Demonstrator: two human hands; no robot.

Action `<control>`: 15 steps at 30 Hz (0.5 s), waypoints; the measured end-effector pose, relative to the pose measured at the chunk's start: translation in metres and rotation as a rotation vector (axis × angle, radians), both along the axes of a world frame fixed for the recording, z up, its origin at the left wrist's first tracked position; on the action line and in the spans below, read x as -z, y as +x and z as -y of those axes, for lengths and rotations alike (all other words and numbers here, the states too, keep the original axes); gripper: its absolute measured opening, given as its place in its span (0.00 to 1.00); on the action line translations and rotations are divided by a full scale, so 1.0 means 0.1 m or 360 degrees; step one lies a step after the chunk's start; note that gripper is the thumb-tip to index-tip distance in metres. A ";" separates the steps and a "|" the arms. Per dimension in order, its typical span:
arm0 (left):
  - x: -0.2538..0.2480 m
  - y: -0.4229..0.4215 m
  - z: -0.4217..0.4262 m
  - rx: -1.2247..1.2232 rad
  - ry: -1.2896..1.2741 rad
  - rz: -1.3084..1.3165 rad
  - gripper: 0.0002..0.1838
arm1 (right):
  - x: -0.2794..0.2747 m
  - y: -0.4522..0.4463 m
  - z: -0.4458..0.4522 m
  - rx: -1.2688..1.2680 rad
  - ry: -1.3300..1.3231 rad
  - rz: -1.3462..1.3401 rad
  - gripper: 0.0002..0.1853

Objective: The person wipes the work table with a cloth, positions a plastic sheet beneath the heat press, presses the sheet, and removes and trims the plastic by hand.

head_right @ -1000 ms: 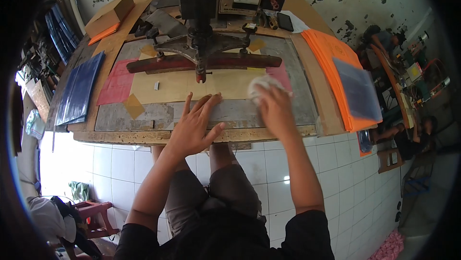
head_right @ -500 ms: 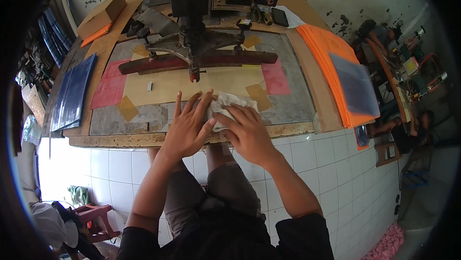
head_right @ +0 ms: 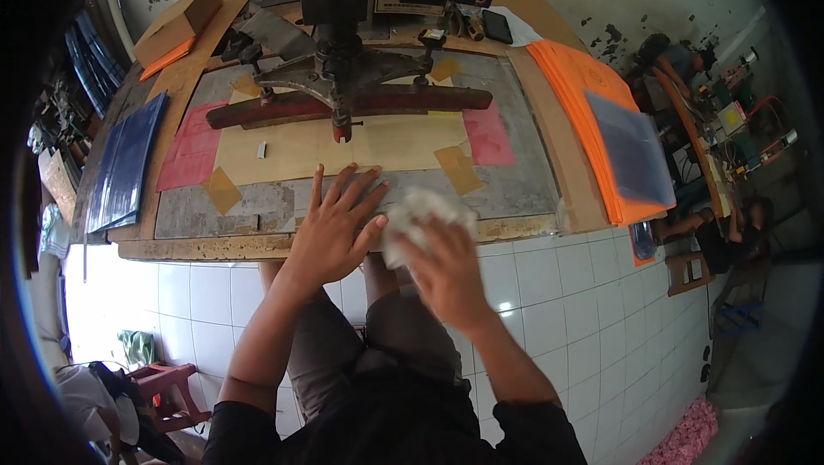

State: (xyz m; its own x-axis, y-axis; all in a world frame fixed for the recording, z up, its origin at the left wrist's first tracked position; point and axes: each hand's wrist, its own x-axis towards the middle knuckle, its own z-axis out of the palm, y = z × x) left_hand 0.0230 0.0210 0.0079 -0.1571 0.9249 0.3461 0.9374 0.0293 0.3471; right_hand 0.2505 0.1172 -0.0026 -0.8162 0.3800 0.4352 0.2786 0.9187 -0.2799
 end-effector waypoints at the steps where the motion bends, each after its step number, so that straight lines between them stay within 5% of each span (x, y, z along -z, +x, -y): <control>1: -0.01 -0.01 0.00 -0.0001 -0.0012 0.0002 0.33 | 0.02 -0.03 0.10 -0.0124 0.0029 0.0024 0.30; 4: -0.01 -0.02 0.02 0.0001 -0.0023 -0.0017 0.33 | 0.16 0.17 -0.16 -0.0102 0.0019 -0.0091 0.28; 10: 0.00 0.02 0.01 -0.0025 -0.0024 -0.0072 0.34 | 0.27 1.08 -0.91 0.0986 0.0177 -0.0271 0.25; 12: -0.01 0.02 0.00 -0.0031 -0.0035 -0.0065 0.34 | 0.40 1.05 -0.85 0.1030 0.0222 -0.0302 0.25; 15: -0.01 0.02 0.00 -0.0033 -0.0026 -0.0056 0.35 | 0.54 0.53 -0.30 0.0532 0.0107 -0.0367 0.27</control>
State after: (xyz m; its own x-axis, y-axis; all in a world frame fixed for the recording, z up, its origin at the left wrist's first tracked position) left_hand 0.0247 0.0211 0.0093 -0.1641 0.9272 0.3367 0.9482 0.0541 0.3131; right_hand 0.3038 0.1473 -0.0566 -0.5307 0.5723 0.6252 0.5020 0.8066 -0.3121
